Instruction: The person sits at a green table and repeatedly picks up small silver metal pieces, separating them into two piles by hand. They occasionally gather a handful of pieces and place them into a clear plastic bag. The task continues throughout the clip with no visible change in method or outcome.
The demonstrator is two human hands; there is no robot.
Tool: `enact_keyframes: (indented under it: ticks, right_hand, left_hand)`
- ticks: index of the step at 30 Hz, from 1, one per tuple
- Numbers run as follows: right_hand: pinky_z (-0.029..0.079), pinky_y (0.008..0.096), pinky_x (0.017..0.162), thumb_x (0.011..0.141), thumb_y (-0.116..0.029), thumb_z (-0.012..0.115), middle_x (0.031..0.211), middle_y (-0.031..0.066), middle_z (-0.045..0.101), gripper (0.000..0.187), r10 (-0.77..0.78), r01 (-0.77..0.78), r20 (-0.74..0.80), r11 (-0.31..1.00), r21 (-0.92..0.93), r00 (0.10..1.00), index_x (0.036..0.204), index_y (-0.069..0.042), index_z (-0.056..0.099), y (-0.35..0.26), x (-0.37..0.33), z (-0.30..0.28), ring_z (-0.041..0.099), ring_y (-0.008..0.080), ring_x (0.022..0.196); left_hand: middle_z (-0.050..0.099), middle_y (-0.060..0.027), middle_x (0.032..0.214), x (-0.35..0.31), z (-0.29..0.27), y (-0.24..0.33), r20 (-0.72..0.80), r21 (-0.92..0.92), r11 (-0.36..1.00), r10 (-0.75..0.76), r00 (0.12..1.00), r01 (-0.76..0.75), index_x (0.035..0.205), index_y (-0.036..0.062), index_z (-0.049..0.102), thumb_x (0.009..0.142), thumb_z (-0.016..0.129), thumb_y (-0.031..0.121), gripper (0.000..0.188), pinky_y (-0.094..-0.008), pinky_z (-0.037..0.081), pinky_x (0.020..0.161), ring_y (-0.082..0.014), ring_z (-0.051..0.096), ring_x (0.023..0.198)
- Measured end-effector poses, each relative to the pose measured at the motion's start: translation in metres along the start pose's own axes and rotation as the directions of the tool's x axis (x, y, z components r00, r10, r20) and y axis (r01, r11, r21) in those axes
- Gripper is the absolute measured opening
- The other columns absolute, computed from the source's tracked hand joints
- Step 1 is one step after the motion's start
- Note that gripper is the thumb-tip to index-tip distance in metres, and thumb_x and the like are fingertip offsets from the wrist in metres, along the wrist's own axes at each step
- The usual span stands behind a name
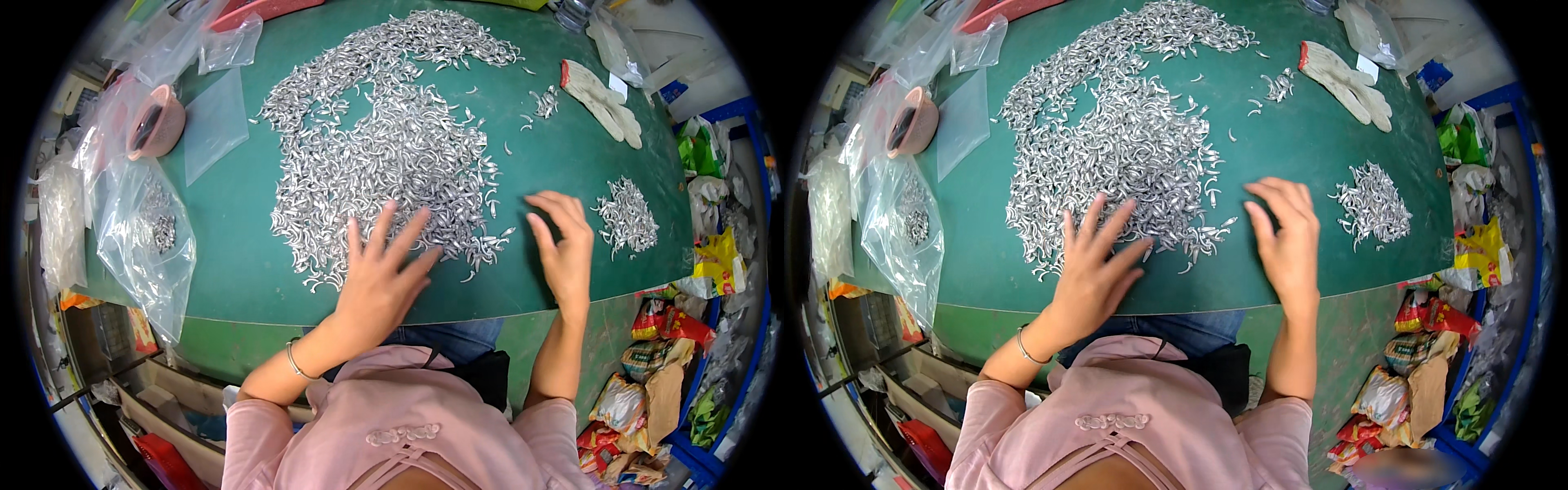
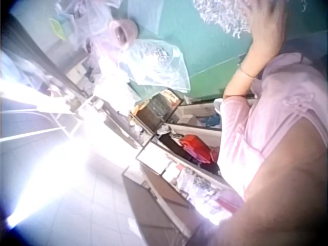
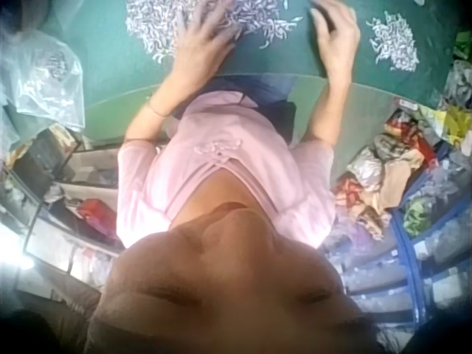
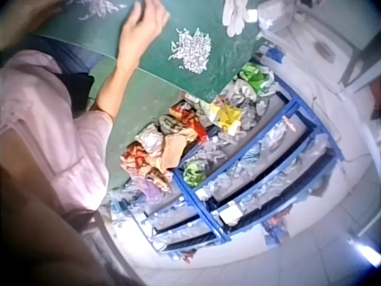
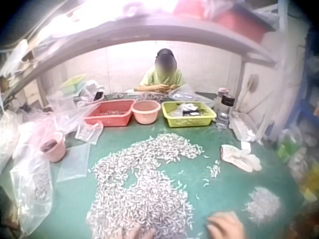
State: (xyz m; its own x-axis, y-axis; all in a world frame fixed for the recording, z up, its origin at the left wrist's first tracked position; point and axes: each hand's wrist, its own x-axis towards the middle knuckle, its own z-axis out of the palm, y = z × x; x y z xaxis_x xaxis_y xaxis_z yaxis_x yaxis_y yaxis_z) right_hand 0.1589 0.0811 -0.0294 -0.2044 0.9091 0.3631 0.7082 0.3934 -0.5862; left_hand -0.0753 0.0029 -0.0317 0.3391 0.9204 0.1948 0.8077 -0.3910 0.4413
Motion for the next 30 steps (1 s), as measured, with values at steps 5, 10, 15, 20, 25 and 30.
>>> enact_keyframes:
  ticks: [5,10,15,20,25,30]
  right_hand:
    - [0.04,0.0348,0.075,0.072,0.0,0.062,0.088,0.0088,0.057,0.016,-0.102,0.107,0.089,0.993,-0.048,0.991,0.088,-0.003,0.064,-0.006,0.021,0.022,0.051,0.0261,0.083]
    - [0.038,0.0342,0.072,0.072,-0.001,0.061,0.083,0.0061,0.054,0.013,-0.146,0.174,0.159,0.969,-0.175,0.976,0.084,-0.005,0.064,-0.002,0.028,0.031,0.049,0.0251,0.081]
    - [0.041,0.0291,0.065,0.076,0.001,0.06,0.079,0.0058,0.06,0.012,0.022,-0.037,0.113,0.99,0.132,0.993,0.087,-0.001,0.062,0.001,0.017,0.024,0.053,0.0158,0.07]
    - [0.044,0.0198,0.061,0.083,0.001,0.057,0.079,0.0073,0.064,0.009,0.238,-0.535,0.487,0.506,0.677,0.841,0.091,0.003,0.059,-0.043,-0.003,0.013,0.057,0.0076,0.069]
    - [0.045,0.021,0.062,0.083,-0.001,0.058,0.079,0.01,0.064,0.011,0.127,-0.69,0.679,0.128,0.712,0.724,0.093,0.004,0.059,-0.049,-0.021,0.019,0.059,0.0113,0.069]
    - [0.046,0.0213,0.061,0.083,-0.001,0.057,0.08,0.011,0.064,0.012,0.117,-0.691,0.686,0.008,0.723,0.718,0.094,0.004,0.059,-0.049,-0.03,0.022,0.06,0.0126,0.068]
  left_hand:
    - [0.031,-0.0077,0.14,-0.005,0.008,-0.014,0.082,0.159,0.987,0.023,0.996,-0.036,0.109,0.0168,0.059,0.071,0.066,0.009,0.04,-0.0695,0.017,0.094,-0.0363,0.022,0.13]
    - [0.032,-0.0089,0.138,-0.007,0.005,-0.02,0.033,0.162,0.985,-0.06,0.998,0.054,0.107,0.0154,0.06,0.071,0.064,0.005,0.038,-0.0704,0.016,0.093,-0.0377,0.026,0.128]
    - [0.037,-0.0121,0.133,-0.008,-0.004,-0.011,-0.052,0.061,0.991,-0.118,0.992,0.122,0.108,0.0116,0.06,0.073,0.063,0.002,0.037,-0.0658,0.017,0.096,-0.0361,0.032,0.124]
    - [0.052,-0.0113,0.1,-0.005,-0.006,0.002,-0.239,-0.406,0.913,-0.143,0.96,0.035,0.109,0.0024,0.058,0.069,0.066,-0.005,0.041,-0.0368,0.042,0.088,-0.0263,0.053,0.089]
    - [0.057,-0.0099,0.091,0.007,0.006,0.017,-0.109,-0.871,0.49,-0.281,0.953,0.045,0.106,0.0007,0.059,0.074,0.062,-0.006,0.033,-0.0279,0.047,0.072,-0.0174,0.057,0.08]
    - [0.057,-0.0137,0.097,0.005,0.004,0.019,-0.003,-0.954,0.287,-0.298,0.955,0.086,0.097,-0.0066,0.06,0.077,0.058,-0.01,0.02,-0.0287,0.05,0.079,-0.0181,0.059,0.088]
